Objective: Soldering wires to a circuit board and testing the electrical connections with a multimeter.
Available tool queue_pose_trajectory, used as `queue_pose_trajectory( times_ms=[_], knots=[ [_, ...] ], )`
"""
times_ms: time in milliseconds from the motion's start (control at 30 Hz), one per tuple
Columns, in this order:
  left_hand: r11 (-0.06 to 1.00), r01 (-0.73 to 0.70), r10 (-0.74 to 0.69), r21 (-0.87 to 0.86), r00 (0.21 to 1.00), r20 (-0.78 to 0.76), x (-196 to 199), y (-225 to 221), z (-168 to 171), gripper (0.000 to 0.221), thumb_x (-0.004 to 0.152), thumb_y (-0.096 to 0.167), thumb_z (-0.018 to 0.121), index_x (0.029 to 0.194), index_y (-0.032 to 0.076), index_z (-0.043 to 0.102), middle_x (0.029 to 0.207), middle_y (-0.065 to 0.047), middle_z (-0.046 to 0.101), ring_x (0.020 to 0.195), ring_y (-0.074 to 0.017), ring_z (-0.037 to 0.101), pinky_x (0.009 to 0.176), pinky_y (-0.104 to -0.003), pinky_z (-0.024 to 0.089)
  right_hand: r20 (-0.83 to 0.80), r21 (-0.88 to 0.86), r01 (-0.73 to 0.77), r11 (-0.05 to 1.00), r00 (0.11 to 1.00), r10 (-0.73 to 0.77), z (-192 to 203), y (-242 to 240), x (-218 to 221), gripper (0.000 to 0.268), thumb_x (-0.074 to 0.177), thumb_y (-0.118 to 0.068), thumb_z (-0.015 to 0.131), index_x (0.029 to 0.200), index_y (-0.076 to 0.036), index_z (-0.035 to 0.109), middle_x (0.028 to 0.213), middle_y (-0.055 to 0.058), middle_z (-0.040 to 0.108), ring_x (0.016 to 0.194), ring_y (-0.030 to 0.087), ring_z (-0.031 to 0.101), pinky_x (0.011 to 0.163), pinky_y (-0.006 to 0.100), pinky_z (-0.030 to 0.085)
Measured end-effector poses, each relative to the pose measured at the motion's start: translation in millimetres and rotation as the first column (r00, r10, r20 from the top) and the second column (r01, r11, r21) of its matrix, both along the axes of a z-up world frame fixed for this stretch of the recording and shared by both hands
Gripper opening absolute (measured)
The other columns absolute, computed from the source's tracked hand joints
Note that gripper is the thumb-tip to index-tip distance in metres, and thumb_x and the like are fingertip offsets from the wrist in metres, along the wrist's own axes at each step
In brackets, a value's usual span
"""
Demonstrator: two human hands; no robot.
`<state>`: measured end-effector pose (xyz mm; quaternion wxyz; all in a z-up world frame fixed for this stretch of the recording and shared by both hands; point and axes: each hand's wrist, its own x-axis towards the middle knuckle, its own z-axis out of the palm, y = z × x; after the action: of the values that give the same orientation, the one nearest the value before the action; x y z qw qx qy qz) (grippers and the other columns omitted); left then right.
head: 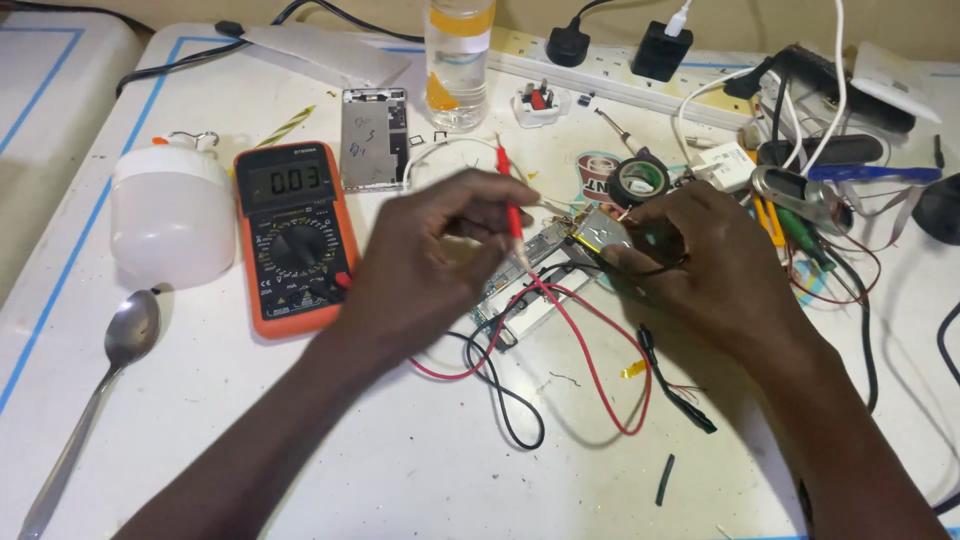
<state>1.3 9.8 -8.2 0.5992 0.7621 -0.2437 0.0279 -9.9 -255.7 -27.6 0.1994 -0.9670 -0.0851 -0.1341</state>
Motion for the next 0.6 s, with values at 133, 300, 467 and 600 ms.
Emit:
queue_pose_trajectory(
  times_ms=[133, 300, 467, 600],
  knots=[
    [0.973, 0.07, -0.122, 0.22, 0.964, 0.236, 0, -12, -34, 0.036, 0.085, 0.002, 0.061, 0.119, 0.011, 0.069, 0.116, -0.004, 0.079, 0.095, -0.0223, 0.076, 0.085, -0.036, 0.054, -0.007, -0.044, -0.055, 0.998, 0.998, 0.054, -7, -7, 5, 0.043, 0.083, -0.035, 0.082, 0.117, -0.01, 0.073, 0.118, 0.009, 0.072, 0.11, 0.03, 0.061, 0.088, 0.042, 0.047],
    [0.838, -0.016, -0.184, 0.546, 0.933, 0.31, -3, -12, -33, 0.03, 0.093, 0.014, 0.059, 0.123, 0.013, 0.059, 0.1, -0.014, 0.072, 0.089, -0.0381, 0.064, 0.063, -0.05, 0.047, -0.071, 0.023, -0.012, 1.0, 0.997, 0.014, 1, 2, 0, 0.038, 0.079, -0.023, 0.081, 0.115, -0.013, 0.074, 0.1, 0.006, 0.072, 0.088, 0.024, 0.064, 0.077, 0.039, 0.049],
    [0.79, -0.004, -0.148, 0.614, 0.969, 0.196, -2, -8, -20, 0.014, 0.093, 0.013, 0.057, 0.107, 0.013, 0.059, 0.086, -0.016, 0.068, 0.073, -0.0412, 0.06, 0.055, -0.049, 0.041, -0.073, 0.044, 0.018, 0.999, 0.997, -0.015, 3, 7, -2, 0.047, 0.074, -0.021, 0.084, 0.12, -0.016, 0.075, 0.099, 0.004, 0.075, 0.084, 0.021, 0.067, 0.074, 0.037, 0.05],
    [0.723, -0.06, -0.103, 0.688, 0.976, 0.192, -1, -8, -17, 0.014, 0.09, 0.016, 0.056, 0.102, 0.012, 0.061, 0.084, -0.016, 0.067, 0.074, -0.0436, 0.06, 0.053, -0.054, 0.039, -0.058, 0.02, 0.08, 0.997, 0.995, -0.079, -2, 13, -4, 0.065, 0.057, -0.031, 0.086, 0.119, -0.02, 0.075, 0.095, 0.0, 0.075, 0.09, 0.021, 0.067, 0.073, 0.039, 0.048]
  ],
)
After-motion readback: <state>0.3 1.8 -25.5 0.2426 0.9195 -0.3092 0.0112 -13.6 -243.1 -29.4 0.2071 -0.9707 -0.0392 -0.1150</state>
